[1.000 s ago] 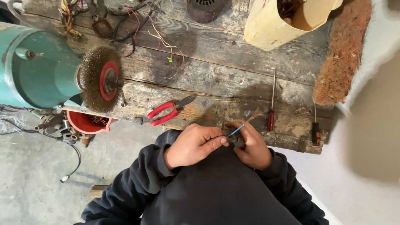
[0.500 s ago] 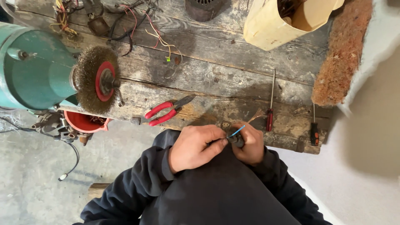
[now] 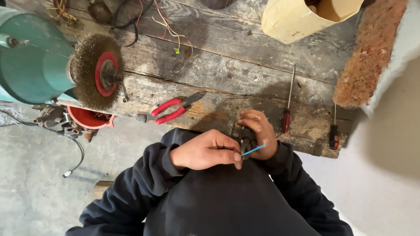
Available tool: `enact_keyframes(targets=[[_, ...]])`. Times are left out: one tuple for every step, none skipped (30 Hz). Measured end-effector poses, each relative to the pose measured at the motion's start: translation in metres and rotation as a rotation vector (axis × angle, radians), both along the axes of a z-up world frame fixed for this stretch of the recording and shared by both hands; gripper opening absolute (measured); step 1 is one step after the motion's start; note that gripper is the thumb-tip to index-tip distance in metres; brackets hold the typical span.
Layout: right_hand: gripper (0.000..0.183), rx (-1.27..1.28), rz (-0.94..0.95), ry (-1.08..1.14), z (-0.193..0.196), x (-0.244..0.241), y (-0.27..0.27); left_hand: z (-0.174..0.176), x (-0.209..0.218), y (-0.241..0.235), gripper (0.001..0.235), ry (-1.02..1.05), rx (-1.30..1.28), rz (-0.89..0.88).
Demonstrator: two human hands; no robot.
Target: Stripping insulation from electrical wires to retrieve copper using pliers.
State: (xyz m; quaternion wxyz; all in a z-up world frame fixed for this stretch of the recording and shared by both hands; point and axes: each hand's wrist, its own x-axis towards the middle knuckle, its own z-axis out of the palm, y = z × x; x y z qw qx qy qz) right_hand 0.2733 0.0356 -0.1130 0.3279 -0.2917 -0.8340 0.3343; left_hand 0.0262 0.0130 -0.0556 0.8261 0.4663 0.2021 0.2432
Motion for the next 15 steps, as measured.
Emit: enact_keyframes(targets=[[0.073, -0.004, 0.014, 0.020, 0.002, -0.002, 0.001, 0.000, 0.000, 0.001, 0.022, -0.027, 0.010, -0.009], [0.073, -0.004, 0.019, 0.024, 0.001, -0.002, 0.000, 0.000, 0.000, 0.001, 0.022, -0.022, 0.010, -0.004], [0.071, -0.001, 0.004, 0.007, 0.000, -0.002, 0.000, 0.000, 0.000, 0.001, 0.022, -0.034, 0.004, -0.001], [0.069, -0.001, -0.012, -0.013, 0.000, -0.001, -0.002, 0.000, 0.001, 0.000, 0.022, -0.048, -0.006, 0.001], [0.069, -0.004, -0.009, -0.011, -0.002, 0.000, -0.004, 0.001, 0.000, 0.000, 0.022, -0.046, -0.009, 0.005], [0.060, -0.001, -0.034, -0.029, -0.004, 0.001, -0.006, 0.001, 0.000, 0.000, 0.022, -0.020, -0.009, -0.004], [0.051, 0.002, -0.059, -0.047, -0.006, 0.003, -0.008, 0.002, 0.000, 0.000, 0.023, 0.005, -0.010, -0.014], [0.051, 0.000, -0.058, -0.047, -0.004, 0.001, -0.008, 0.002, 0.000, -0.001, 0.023, 0.006, -0.012, -0.013], [0.049, 0.010, -0.062, -0.027, -0.001, -0.001, -0.007, 0.001, 0.000, -0.002, 0.023, -0.011, -0.021, -0.025], [0.048, 0.021, -0.067, -0.007, 0.002, -0.003, -0.006, 0.001, 0.001, -0.002, 0.023, -0.029, -0.028, -0.039], [0.048, 0.021, -0.067, -0.008, -0.006, 0.002, -0.009, 0.002, 0.001, -0.001, 0.023, -0.030, -0.029, -0.039], [0.041, 0.023, -0.083, -0.030, -0.015, 0.006, -0.013, 0.003, 0.002, -0.001, 0.023, -0.038, -0.028, -0.052], [0.035, 0.024, -0.098, -0.053, -0.023, 0.011, -0.017, 0.005, 0.002, -0.001, 0.023, -0.045, -0.028, -0.064], [0.035, 0.024, -0.099, -0.053, -0.025, 0.011, -0.018, 0.004, 0.002, -0.002, 0.023, -0.045, -0.029, -0.064], [0.036, 0.020, -0.101, -0.048, -0.027, 0.012, -0.019, 0.004, 0.001, -0.004, 0.023, -0.045, -0.023, -0.043]])
